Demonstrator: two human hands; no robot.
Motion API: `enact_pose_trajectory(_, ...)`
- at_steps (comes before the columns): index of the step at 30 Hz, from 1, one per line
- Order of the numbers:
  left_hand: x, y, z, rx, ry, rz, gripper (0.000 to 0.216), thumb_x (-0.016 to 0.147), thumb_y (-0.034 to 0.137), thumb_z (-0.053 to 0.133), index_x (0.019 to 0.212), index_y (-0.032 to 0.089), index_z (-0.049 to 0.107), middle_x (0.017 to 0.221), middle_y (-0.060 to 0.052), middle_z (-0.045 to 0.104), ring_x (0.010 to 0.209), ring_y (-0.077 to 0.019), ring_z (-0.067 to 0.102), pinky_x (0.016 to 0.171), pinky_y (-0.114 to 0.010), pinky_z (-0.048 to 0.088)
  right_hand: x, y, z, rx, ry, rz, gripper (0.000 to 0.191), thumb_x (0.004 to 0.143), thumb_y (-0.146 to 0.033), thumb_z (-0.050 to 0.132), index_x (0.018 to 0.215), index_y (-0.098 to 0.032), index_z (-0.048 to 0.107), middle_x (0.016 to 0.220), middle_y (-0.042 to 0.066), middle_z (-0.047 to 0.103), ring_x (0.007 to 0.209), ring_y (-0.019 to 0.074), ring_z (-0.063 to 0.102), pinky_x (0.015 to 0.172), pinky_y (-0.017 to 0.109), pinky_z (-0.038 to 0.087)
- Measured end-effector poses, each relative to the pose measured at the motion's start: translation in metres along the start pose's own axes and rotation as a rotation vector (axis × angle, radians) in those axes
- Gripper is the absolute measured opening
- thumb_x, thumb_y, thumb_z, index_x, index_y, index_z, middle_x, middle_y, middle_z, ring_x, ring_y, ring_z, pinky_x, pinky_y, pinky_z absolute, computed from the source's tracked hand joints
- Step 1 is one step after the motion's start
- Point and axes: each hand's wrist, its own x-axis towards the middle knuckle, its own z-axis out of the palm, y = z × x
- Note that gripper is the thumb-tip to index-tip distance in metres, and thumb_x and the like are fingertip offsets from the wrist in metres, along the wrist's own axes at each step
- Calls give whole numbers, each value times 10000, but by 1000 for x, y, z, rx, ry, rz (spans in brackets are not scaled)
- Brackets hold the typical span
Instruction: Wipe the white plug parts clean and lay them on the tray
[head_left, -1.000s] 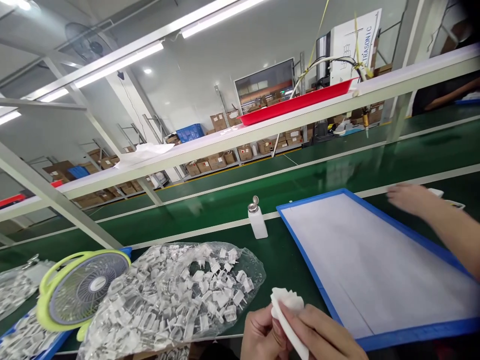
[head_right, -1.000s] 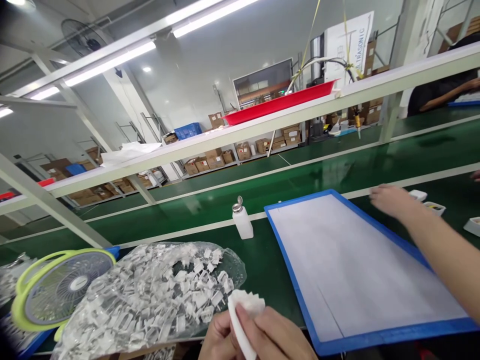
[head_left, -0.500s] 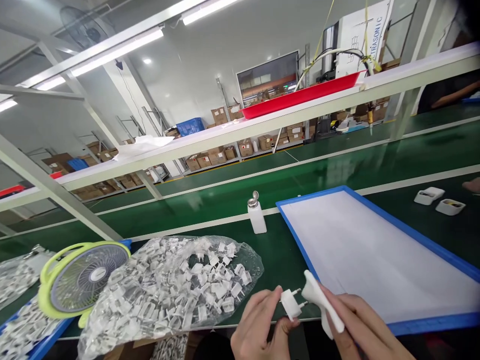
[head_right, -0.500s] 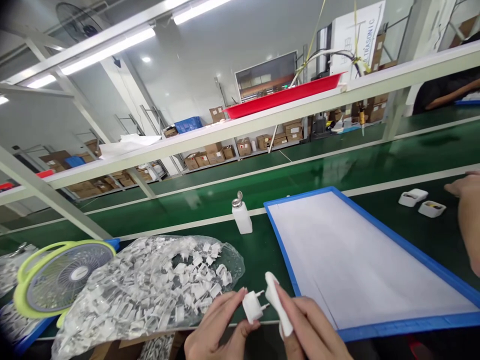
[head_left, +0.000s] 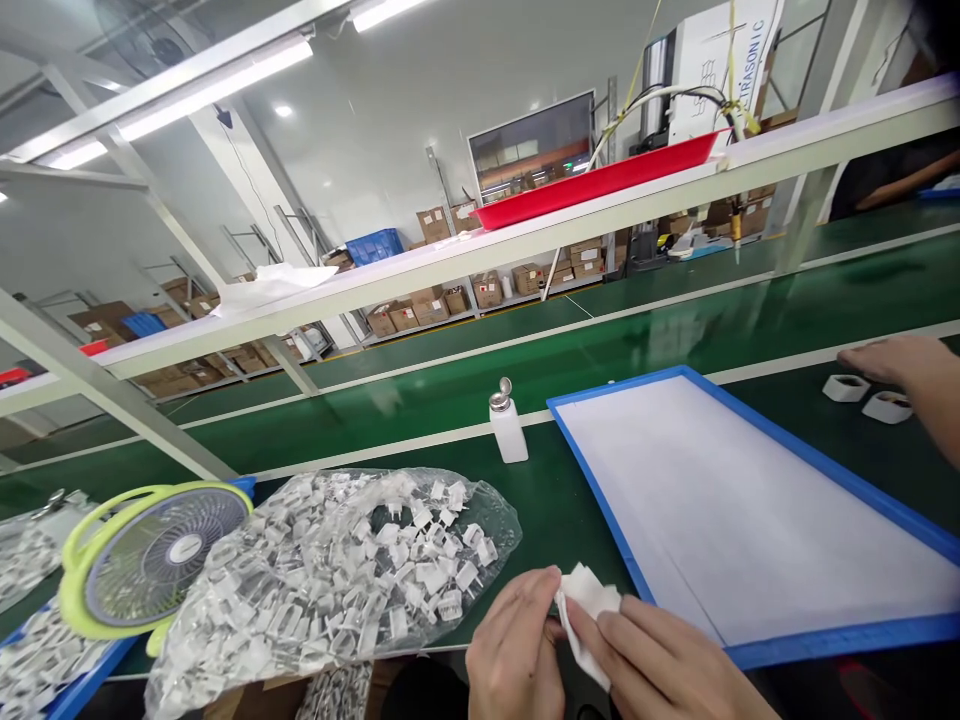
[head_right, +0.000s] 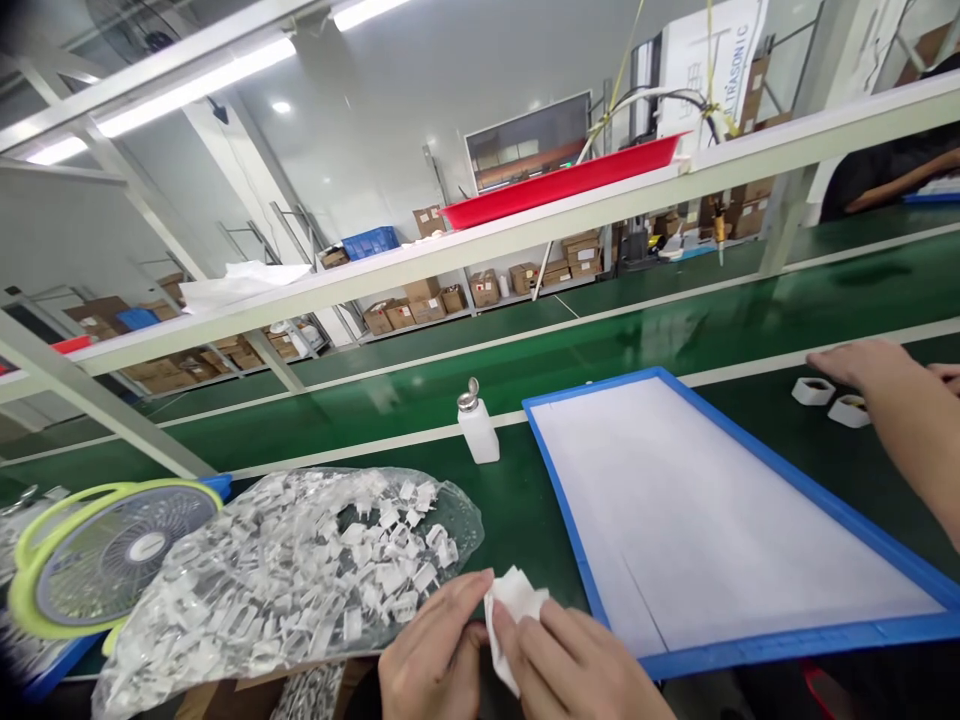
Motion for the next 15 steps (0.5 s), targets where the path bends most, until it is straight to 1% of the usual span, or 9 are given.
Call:
enact_pose_trajectory(1, 1, -6, 2, -19, -60, 2, 529, 820, -53, 459, 1163, 229, 747, 1002, -58, 810, 939, -201, 768, 829, -251, 628, 0, 3, 4, -13, -33, -11, 442, 933, -48, 463, 1362, -59, 568, 854, 104, 740, 720, 245, 686, 610, 364, 598)
enact_pose_trajectory(3, 3, -20, 6, -53, -204, -31, 562, 784, -62, 418, 1142, 214, 752, 1007, -74, 806, 930, -194, 765, 741, -220, 633, -3, 6, 21, -20, -106, 6, 428, 881, -20, 457, 1280, -34, 613, 948, 138, 733, 774, 266, 669, 650, 392, 594)
enact_pose_trajectory(5, 6, -35, 11, -85, -363, -89, 594, 731, -67, 398, 1113, 203, 764, 983, -86, 806, 870, -184, 764, 661, -200, 624, -8, 6, 47, -8, -189, 94, 472, 801, 17, 460, 1239, -42, 627, 1011, 146, 717, 825, 279, 652, 697, 402, 588)
enact_pose_trajectory(7, 7, -50, 17, -108, -518, -150, 597, 693, -61, 408, 1083, 198, 778, 946, -88, 807, 820, -186, 754, 674, -224, 623, -15, 2, 77, 1, -204, 219, 478, 718, 43, 467, 1141, -80, 651, 978, 122, 702, 819, 270, 641, 684, 383, 572)
enact_pose_trajectory(9, 4, -63, 22, -128, -624, -209, 594, 667, -57, 426, 1055, 207, 790, 924, -78, 806, 817, -194, 741, 716, -255, 623, -22, -2, 103, 10, -226, 306, 460, 705, 57, 469, 1092, -113, 651, 949, 96, 691, 810, 252, 638, 678, 357, 561)
enact_pose_trajectory(10, 2, -69, 23, -134, -648, -244, 596, 654, -59, 434, 1042, 214, 795, 918, -73, 802, 824, -196, 734, 732, -267, 623, -25, -4, 113, 16, -240, 341, 450, 719, 63, 471, 1093, -117, 647, 941, 87, 687, 805, 242, 638, 676, 345, 556)
enact_pose_trajectory(12, -4, -77, 25, -139, -652, -304, 599, 642, -63, 439, 1029, 219, 799, 908, -73, 786, 858, -201, 719, 724, -271, 625, -30, -8, 126, 33, -259, 399, 442, 753, 70, 482, 1131, -100, 636, 950, 86, 682, 816, 233, 641, 687, 331, 552)
enact_pose_trajectory(15, -12, -81, 26, -93, -628, -342, 583, 671, -58, 433, 1042, 207, 796, 920, -88, 729, 874, -198, 701, 669, -257, 623, -38, -15, 130, 66, -277, 438, 508, 771, 69, 511, 1260, -48, 584, 994, 104, 681, 853, 237, 646, 715, 330, 557)
